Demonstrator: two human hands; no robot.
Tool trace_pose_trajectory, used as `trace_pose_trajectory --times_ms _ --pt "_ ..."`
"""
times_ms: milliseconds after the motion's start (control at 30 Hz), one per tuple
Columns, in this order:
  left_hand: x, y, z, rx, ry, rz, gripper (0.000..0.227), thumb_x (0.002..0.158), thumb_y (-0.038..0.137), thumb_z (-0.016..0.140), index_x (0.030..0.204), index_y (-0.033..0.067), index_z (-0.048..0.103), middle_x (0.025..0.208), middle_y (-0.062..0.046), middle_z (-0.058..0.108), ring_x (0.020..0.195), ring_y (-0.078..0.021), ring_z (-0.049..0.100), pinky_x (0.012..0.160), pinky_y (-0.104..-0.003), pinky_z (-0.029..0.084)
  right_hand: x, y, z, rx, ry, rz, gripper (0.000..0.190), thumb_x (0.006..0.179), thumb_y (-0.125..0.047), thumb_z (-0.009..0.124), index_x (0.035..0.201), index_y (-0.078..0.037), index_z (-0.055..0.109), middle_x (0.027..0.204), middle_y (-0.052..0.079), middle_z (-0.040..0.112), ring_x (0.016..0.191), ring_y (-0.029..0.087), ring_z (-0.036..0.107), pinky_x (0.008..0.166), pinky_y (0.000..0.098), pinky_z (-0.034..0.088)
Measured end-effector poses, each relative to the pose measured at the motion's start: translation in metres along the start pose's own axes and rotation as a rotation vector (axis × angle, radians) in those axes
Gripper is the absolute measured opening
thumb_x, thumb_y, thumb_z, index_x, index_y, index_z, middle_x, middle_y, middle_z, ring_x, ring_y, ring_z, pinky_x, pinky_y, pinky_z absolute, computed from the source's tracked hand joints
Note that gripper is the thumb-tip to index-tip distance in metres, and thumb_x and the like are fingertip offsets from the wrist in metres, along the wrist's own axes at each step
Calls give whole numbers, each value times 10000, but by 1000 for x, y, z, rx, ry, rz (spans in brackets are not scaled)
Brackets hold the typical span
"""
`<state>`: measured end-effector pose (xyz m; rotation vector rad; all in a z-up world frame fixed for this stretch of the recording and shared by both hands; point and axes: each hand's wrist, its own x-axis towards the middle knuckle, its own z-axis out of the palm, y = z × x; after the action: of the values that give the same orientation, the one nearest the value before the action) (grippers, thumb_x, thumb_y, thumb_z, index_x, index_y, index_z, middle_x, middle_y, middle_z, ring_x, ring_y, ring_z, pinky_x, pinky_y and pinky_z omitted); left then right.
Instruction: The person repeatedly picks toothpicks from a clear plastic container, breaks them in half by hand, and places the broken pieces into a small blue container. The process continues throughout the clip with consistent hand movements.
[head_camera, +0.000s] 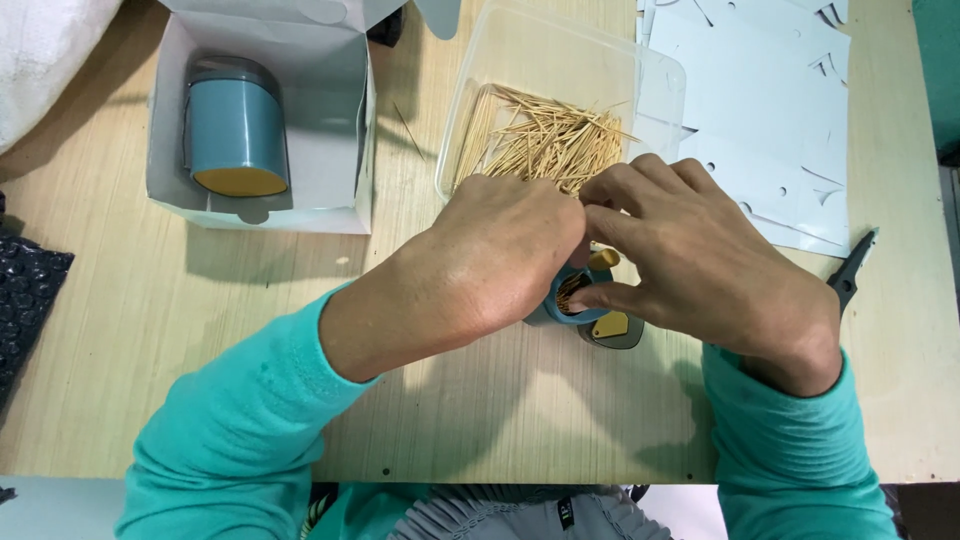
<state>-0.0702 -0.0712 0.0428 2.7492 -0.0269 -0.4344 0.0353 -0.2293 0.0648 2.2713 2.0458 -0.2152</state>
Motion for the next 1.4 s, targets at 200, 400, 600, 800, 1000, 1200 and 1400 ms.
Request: trace_pose_trajectory --times_ms 200,400,600,800,1000,1200,1400 --pt "1 -5 7 -23 25 -24 160 950 180 639 930 291 754 798 28 698 759 -264 683 583 -447 504 2 -8 -6 9 -84 76 334 831 -468 804 1055 -251 682 1122 33 663 970 280 609 834 454 435" --pt "-5 -6 9 46 23 -36 101 930 182 667 846 136 699 767 -68 699 738 -344 683 598 -485 506 2 11 2 115 -106 -40 311 884 -517 735 1045 -251 725 1074 17 652 949 252 634 861 460 439" --pt "-10 -5 -2 -4 -28 -67 162 986 268 685 919 123 704 815 -68 705 773 -325 691 630 -481 517 -1 22 -17 450 -45 -126 343 900 -454 670 1109 -206 779 1113 66 661 949 258 655 771 420 527" --pt "-21 -7 -40 -76 -66 -212 259 1036 350 667 983 105 733 866 -101 716 786 -328 703 710 -496 522 12 29 -15 416 198 -45 256 950 -321 682 1058 -102 759 979 73 696 827 224 668 674 372 510" --pt "-5 -49 -33 -143 266 -216 248 929 84 570 695 128 638 714 -61 689 692 -352 644 664 -505 465 22 36 -5 455 295 57 196 975 -228 702 1057 -59 761 960 85 693 792 214 663 660 340 511" --pt "69 -70 3 -168 297 -195 198 894 46 633 744 10 756 709 -235 713 815 -458 759 706 -553 600 45 51 22 312 259 274 129 984 -194 728 1001 -95 810 965 110 735 893 261 726 691 362 553" --pt "95 -58 26 -155 302 -174 106 838 55 712 759 17 773 678 -211 708 791 -444 757 679 -538 608 53 49 36 123 181 263 136 960 -240 728 998 -147 819 947 72 727 892 247 712 741 378 519"
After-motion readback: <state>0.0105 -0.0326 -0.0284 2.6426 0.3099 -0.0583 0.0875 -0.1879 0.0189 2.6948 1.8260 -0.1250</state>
